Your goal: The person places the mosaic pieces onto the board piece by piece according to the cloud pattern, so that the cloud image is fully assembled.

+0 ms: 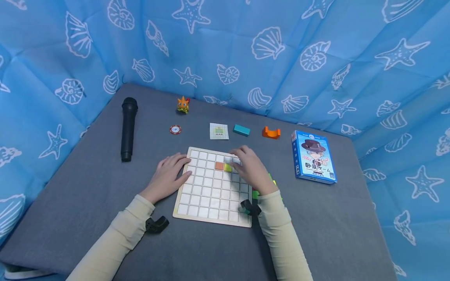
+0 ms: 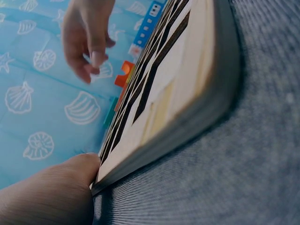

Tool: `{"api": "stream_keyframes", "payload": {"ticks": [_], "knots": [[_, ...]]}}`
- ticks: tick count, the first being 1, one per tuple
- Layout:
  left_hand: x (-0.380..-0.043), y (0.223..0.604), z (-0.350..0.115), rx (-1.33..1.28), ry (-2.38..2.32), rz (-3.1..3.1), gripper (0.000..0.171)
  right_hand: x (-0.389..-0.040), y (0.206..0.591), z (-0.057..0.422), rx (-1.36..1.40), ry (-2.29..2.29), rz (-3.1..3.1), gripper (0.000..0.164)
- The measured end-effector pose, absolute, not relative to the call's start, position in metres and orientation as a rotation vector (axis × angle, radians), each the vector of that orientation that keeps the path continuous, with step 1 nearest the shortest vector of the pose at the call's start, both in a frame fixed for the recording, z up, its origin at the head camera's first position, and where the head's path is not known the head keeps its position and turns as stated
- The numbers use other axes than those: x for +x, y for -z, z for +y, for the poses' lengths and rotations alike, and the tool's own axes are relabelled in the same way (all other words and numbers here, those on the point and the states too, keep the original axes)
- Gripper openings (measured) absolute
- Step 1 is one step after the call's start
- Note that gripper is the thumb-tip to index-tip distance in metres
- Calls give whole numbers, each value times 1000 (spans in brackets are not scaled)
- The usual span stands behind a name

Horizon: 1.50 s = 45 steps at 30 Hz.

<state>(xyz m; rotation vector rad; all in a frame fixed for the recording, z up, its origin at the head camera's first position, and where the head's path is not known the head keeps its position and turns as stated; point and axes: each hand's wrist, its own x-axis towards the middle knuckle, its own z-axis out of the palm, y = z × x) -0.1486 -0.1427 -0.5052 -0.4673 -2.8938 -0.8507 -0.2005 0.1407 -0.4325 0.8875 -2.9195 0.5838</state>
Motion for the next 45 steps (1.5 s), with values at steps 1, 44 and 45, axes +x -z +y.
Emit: {"api": "stream_keyframes", "payload": {"ticks": [1,44,45], "knots": [[-148,505,-143,-466,853,-2896,47,-200,430,147,871,-588,-2933,33],[-149,506,-144,-479,881,-2884,47,-151,440,245,478,-565,-3352,26],[-149,506,-144,-479,879,-2885,47,-151,440,243,474,-563,-3357,26]]}}
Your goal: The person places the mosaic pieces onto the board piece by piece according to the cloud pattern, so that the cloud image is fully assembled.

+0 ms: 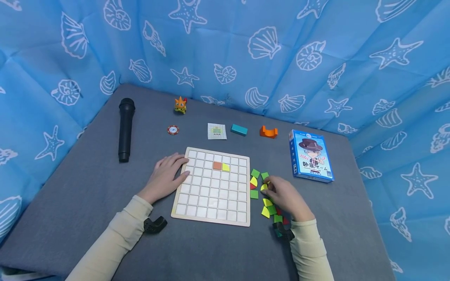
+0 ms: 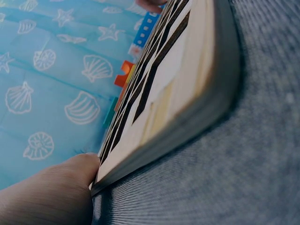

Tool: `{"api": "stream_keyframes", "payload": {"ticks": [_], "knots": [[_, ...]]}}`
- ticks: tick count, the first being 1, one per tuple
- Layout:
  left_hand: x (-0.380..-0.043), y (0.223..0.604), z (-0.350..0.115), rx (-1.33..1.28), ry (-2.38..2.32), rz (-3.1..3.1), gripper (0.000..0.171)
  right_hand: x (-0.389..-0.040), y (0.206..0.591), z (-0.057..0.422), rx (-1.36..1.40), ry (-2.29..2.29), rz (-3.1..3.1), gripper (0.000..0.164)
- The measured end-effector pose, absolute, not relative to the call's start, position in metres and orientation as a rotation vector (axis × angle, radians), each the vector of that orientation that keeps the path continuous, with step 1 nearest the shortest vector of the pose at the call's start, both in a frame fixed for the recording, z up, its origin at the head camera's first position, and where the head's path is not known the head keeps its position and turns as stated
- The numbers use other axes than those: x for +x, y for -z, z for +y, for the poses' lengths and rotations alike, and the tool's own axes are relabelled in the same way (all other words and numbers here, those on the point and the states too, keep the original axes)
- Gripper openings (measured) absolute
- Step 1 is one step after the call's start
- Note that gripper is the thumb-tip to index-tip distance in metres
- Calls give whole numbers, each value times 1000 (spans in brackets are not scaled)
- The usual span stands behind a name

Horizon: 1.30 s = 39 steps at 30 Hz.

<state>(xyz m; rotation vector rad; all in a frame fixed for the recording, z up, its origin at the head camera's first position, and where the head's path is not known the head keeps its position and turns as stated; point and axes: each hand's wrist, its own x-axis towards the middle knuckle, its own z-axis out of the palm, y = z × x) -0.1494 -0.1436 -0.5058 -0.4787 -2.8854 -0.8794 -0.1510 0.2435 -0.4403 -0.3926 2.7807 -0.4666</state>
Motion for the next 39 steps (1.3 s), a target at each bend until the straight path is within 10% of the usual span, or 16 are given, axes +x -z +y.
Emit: {"api": "stream_keyframes", "payload": {"ticks": [39], "knots": [[-149,506,-144,-498,899,-2875,47,-144,436,234,-459,346,2783,34]]}}
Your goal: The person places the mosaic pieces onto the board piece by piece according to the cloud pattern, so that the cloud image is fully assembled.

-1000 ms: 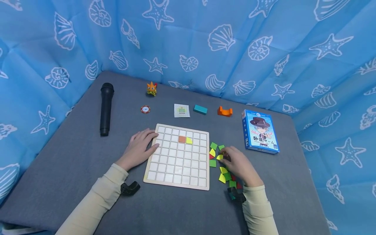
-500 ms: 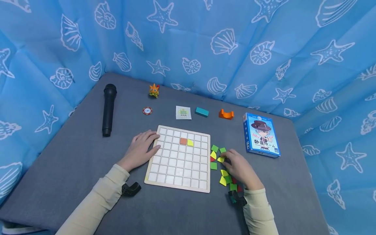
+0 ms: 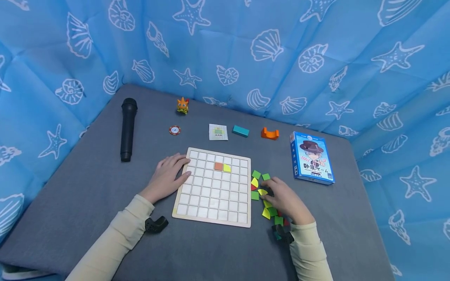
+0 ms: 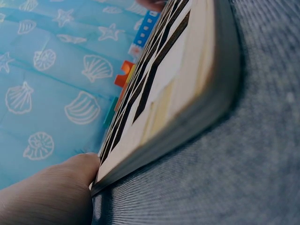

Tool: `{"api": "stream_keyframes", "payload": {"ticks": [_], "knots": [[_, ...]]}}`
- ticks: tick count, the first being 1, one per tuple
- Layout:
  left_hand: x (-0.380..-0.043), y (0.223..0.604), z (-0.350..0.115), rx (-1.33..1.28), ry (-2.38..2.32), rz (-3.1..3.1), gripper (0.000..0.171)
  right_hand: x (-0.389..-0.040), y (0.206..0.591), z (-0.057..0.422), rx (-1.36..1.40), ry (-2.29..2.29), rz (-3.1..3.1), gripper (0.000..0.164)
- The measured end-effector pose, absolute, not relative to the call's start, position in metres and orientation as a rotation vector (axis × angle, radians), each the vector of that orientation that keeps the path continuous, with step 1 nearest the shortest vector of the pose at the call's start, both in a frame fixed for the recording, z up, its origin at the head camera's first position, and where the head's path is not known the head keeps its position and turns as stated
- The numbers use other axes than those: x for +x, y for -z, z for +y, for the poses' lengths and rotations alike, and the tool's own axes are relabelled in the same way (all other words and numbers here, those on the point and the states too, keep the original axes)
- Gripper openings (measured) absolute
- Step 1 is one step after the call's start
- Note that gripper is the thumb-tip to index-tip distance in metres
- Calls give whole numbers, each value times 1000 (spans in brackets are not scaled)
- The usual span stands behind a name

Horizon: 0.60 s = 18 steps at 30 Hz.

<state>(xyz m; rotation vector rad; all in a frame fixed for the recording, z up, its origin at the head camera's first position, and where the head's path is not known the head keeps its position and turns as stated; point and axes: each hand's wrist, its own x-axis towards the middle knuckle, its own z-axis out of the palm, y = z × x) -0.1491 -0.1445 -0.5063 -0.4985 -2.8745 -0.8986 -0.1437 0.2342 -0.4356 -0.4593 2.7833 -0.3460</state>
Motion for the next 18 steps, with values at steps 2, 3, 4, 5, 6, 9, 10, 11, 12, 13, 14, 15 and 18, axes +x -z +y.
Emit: {"api": "stream_keyframes", "payload": {"ticks": [2,3,4,5,6,9,10,11,12,13,14,15,18], "knots": [[-149,506,-145,-495,891,-2881,48,-143,437,234,-444,351,2785,32],[-149,506,-145,-496,887,-2882,48,-143,438,233,-441,356,2785,31],[-149,506,-145,-497,888,-2882,48,-143,438,233,-437,358,2785,29],[-149,506,-145,-497,887,-2883,48,-143,438,233,-433,359,2786,28],[-149,506,-144,-498,886,-2882,48,-142,438,233,-427,357,2785,27],[-150,506,-144,-499,887,-2881,48,-142,437,233,-422,334,2790,25],[-150,506,-144,-497,887,-2884,47,-143,435,233,-420,328,2789,25],[-150,505,-144,-495,886,-2887,48,-143,434,233,-418,325,2789,25],[-150,505,-144,-493,885,-2890,48,-143,433,233,-418,323,2788,25],[-150,505,-144,-493,888,-2891,48,-144,431,233,-424,324,2788,25],[-149,505,-144,-491,892,-2891,48,-144,430,232,-433,332,2787,25],[-149,505,-144,-490,894,-2892,48,-144,428,232,-443,343,2787,24],[-149,505,-145,-492,901,-2886,48,-145,424,229,-499,372,2800,23]]}}
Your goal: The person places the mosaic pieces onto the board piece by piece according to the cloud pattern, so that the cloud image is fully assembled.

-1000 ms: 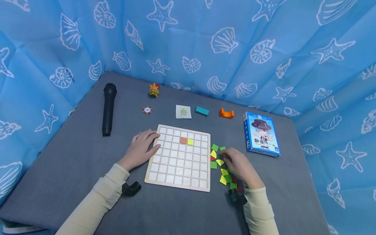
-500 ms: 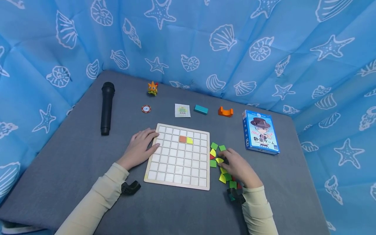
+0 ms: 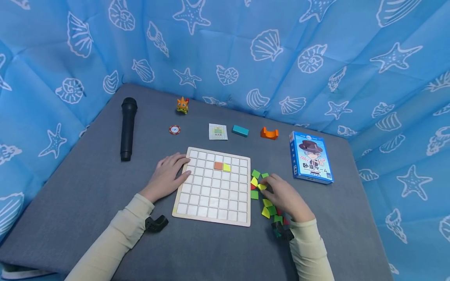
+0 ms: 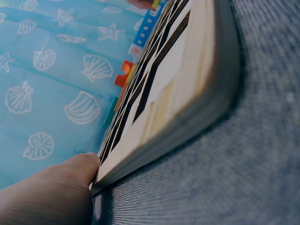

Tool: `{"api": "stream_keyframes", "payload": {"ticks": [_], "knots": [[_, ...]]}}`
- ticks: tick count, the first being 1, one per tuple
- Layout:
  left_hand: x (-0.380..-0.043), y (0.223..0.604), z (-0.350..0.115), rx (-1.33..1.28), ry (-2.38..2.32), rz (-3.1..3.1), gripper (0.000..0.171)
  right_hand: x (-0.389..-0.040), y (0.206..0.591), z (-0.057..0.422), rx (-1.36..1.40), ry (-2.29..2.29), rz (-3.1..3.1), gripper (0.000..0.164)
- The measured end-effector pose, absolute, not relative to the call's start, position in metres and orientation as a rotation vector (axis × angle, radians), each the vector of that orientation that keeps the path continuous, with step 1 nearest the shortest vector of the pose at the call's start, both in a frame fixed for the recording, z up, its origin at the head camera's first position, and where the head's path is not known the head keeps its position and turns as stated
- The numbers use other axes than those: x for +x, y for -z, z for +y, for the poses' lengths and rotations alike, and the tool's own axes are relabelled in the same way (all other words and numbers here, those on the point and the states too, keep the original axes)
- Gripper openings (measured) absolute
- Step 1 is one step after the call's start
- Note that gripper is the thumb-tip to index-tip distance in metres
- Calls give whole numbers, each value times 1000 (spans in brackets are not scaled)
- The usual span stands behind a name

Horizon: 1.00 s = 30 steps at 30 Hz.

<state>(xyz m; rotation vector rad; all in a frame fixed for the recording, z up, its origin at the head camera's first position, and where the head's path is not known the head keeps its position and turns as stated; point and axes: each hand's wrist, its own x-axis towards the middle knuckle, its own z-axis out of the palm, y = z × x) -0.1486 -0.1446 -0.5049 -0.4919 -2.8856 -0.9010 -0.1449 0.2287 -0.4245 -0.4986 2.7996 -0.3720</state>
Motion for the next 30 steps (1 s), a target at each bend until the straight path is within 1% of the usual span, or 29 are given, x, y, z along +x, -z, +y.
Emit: {"api": "stream_keyframes", "payload": {"ticks": [6,13,21,30], "knots": [[-149,507,-145,-513,879,-2877,48,-148,420,212,-642,433,2823,25],[-149,505,-146,-504,895,-2866,47,-157,417,182,-782,494,2857,30],[-149,504,-145,-489,872,-2898,49,-169,424,150,-1034,530,2841,26],[-148,506,-145,-495,879,-2887,48,-186,433,114,-1171,547,2823,22]]}}
